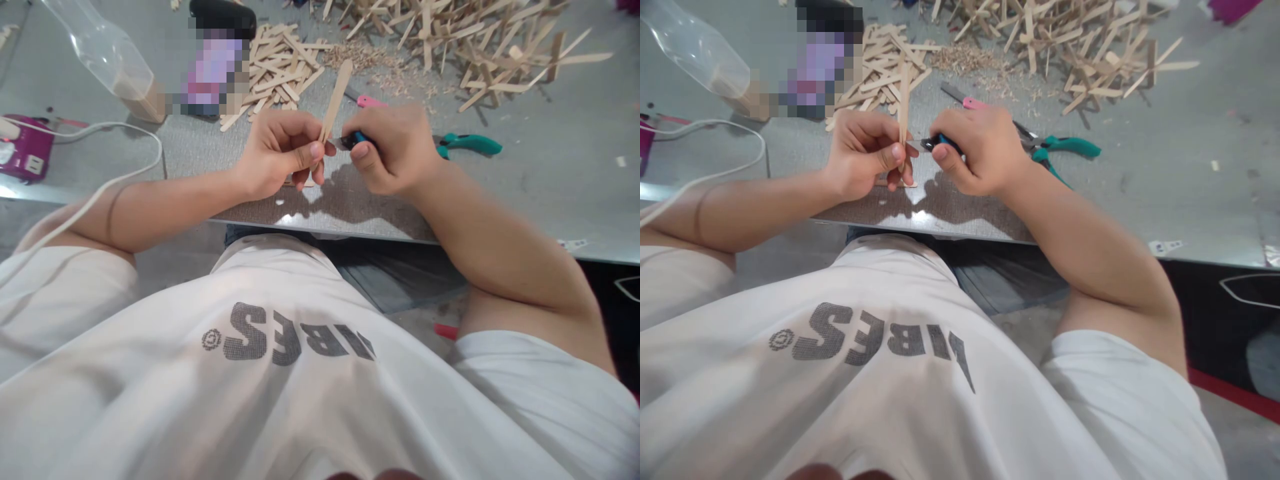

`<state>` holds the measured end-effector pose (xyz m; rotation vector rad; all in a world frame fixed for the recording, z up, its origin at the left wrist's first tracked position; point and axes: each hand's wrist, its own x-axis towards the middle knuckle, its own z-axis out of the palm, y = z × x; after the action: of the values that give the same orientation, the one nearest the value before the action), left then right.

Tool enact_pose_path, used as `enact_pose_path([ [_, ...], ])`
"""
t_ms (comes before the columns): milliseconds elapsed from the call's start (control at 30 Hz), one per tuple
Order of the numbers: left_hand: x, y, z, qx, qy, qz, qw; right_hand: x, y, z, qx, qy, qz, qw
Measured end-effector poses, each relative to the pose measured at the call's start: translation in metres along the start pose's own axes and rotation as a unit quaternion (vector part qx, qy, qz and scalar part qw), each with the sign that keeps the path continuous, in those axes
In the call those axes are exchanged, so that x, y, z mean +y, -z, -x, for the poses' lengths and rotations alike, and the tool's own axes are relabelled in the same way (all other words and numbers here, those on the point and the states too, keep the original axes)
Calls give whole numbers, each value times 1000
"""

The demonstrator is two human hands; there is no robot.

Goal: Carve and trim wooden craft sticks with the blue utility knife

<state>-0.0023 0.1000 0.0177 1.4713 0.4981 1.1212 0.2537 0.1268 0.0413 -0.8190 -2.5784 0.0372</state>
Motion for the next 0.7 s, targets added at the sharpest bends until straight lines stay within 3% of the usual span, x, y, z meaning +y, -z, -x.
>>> enact_pose_path([
  [333, 14, 0, 2, -3, 64, -43, 997, 12, -15, 4, -22, -23, -25, 999],
  [500, 20, -2, 5, 4, 110, -118, 987, 4, -15, 5, -50, -39, -6, 998],
  [700, 22, -6, 8, 9, 148, -106, 983, -8, -20, 5, -77, -52, 25, 995],
])
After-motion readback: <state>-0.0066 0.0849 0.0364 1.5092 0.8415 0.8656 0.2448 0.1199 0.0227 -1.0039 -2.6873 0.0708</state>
